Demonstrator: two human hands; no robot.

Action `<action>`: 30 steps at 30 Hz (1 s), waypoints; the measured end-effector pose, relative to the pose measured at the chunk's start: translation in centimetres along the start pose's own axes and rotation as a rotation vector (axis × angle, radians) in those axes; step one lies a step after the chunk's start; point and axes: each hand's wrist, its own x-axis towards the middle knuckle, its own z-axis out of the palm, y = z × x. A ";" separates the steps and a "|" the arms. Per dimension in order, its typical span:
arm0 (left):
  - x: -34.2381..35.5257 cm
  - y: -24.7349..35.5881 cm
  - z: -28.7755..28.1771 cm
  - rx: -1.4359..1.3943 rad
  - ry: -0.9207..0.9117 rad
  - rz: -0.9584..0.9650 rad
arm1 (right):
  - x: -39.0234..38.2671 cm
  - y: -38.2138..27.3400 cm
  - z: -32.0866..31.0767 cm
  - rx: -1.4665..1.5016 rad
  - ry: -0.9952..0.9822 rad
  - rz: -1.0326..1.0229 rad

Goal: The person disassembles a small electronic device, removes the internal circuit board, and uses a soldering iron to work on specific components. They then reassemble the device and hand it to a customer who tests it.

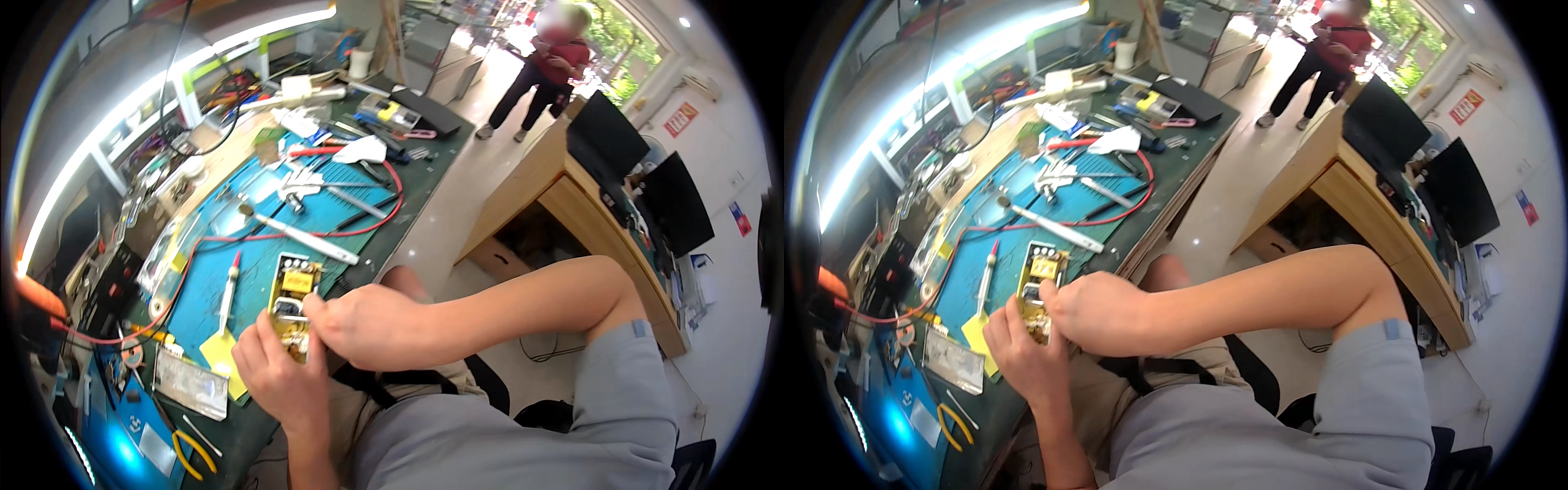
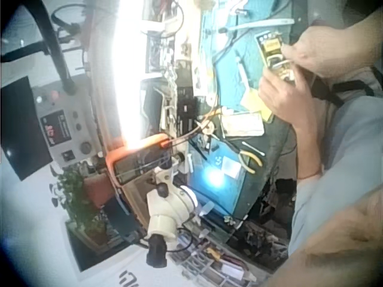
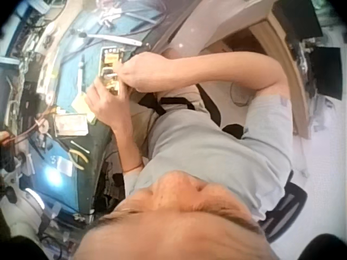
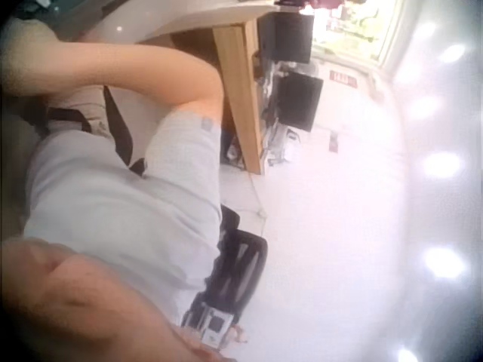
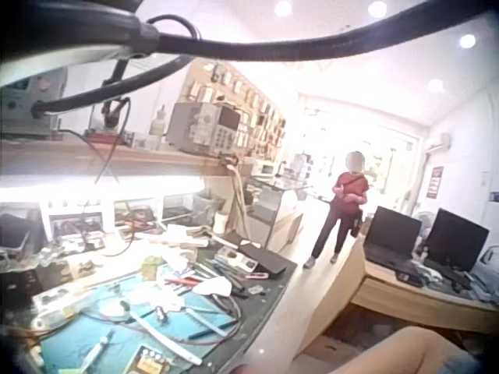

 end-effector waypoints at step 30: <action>-0.2 -0.2 0.4 -0.012 0.059 -0.001 | 1.0 -1.5 -1.3 -0.300 -0.130 -0.003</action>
